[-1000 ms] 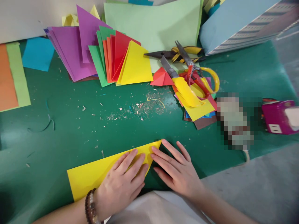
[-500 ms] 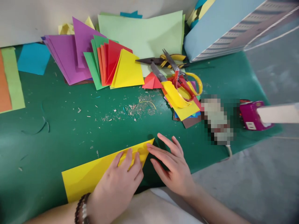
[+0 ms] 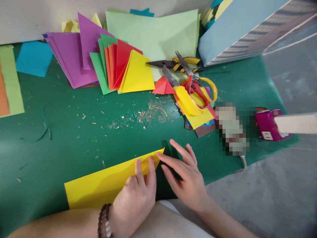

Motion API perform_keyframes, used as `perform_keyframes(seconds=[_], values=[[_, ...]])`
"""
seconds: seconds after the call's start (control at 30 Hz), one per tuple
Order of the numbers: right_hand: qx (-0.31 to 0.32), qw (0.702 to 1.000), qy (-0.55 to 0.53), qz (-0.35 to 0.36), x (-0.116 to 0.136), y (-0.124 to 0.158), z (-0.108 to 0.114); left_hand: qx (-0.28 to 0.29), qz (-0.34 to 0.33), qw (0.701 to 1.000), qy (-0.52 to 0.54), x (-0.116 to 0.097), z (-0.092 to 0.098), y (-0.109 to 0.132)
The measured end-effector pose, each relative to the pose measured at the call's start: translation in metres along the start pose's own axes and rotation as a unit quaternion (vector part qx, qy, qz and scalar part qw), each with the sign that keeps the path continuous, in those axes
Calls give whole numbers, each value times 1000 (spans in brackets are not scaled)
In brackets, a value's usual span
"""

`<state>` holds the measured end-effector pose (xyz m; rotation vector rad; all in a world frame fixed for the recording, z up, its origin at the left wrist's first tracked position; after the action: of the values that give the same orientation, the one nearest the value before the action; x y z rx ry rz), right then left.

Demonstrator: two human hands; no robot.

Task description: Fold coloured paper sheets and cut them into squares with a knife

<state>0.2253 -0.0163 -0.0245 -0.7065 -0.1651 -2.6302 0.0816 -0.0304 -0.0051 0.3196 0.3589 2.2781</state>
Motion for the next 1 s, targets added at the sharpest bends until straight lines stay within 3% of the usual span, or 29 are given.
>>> perform_keyframes(seconds=[0.3,0.47,0.57,0.73,1.0], values=[[-15,999,21,-33,0,-3,5,42,-6,998,38,-2,-7,1],[-36,996,50,-68,-14,1,14,52,2,998,44,-4,-10,1],[-54,996,8,-65,-17,2,21,56,-3,998,39,-5,-10,1],[-4,995,-104,-10,3,-3,16,45,1,999,27,-5,-9,1],[9,989,-119,-83,-1,-3,8,27,6,998,50,-3,-8,4]])
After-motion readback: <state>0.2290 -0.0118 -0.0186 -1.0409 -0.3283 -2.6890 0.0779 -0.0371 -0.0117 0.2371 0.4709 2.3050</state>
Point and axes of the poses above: each hand's wrist, its own y-axis away from the middle knuckle, its own z-axis out of the back of the hand, x = y × z, the point moved 4 cm from there along -y, towards the middle knuckle, and after that the axes turned 12 degrees about x, right-handed, at the moved point
